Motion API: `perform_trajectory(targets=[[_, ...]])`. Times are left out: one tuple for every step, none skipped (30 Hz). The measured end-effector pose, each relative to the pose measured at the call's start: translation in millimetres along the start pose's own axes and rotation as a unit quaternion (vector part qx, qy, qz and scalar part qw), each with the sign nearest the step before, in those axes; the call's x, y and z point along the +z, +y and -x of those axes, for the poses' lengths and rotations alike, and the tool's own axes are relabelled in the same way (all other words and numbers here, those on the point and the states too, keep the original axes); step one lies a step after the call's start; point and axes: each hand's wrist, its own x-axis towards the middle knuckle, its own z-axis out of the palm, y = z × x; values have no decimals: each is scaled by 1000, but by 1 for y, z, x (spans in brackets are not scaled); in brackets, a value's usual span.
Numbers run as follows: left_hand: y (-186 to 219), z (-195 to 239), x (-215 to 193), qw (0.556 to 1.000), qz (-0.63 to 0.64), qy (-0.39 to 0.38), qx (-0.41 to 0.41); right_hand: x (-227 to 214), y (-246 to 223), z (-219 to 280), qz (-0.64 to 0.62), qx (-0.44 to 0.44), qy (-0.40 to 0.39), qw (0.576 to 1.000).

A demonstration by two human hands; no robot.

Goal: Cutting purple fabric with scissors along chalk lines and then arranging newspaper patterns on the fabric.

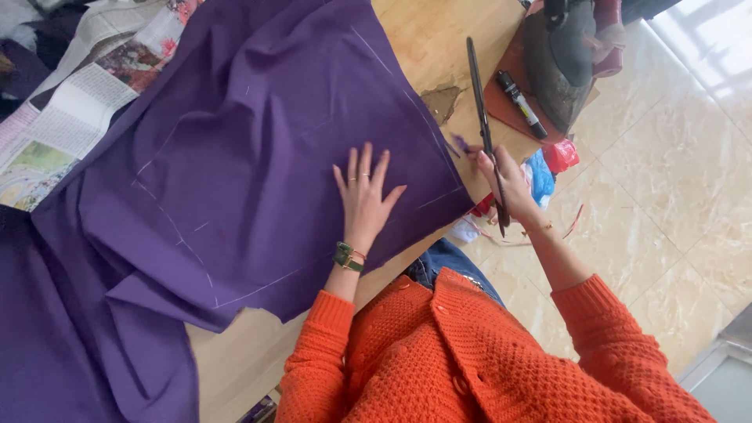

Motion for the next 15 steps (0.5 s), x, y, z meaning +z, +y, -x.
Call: perform_trajectory(targets=[[-7, 5, 3, 1000, -1, 3, -4, -6, 5, -8, 2, -3, -4, 1000], [-15, 11, 5, 999, -40, -25, -18, -12, 9, -17, 19, -23, -6, 1000], [-23, 18, 7, 995, -80, -56, -33, -17, 14, -24, 35, -41, -9, 998], [-19, 25, 2, 994, -81, -56, -38, -17, -18, -15, 36, -41, -14, 998], [-17, 29, -2, 993, -84, -71, -34, -17, -51, -8, 39, -65, -11, 997], [-14, 34, -6, 992, -86, -86, -30, -17, -84, -1, 42, -89, -8, 995], [-12, 41, -8, 992, -87, -83, -34, -18, -70, 1, 43, -92, -11, 995], [-10, 48, -11, 991, -88, -93, -28, -20, -55, 2, 41, -97, -14, 994], [-8, 56, -14, 990, -90, -106, -23, -21, -40, 5, 38, -100, -16, 994], [-5, 67, -16, 990, -91, -106, -26, -21, -5, 6, 38, -100, -20, 994], [-4, 76, -18, 989, -91, -119, -16, -22, 30, 7, -32, -52, -34, 998], [-1, 84, -19, 987, -91, -132, -6, -23, 65, 8, -101, -4, -49, 994], [0, 93, -20, 987, -91, -132, -6, -23, 36, 25, -100, -3, -49, 994], [0, 101, -20, 987, -85, -135, 1, -22, 8, 43, -79, -1, -42, 996], [1, 110, -20, 987, -79, -138, 9, -21, -20, 61, -57, 3, -34, 998]])
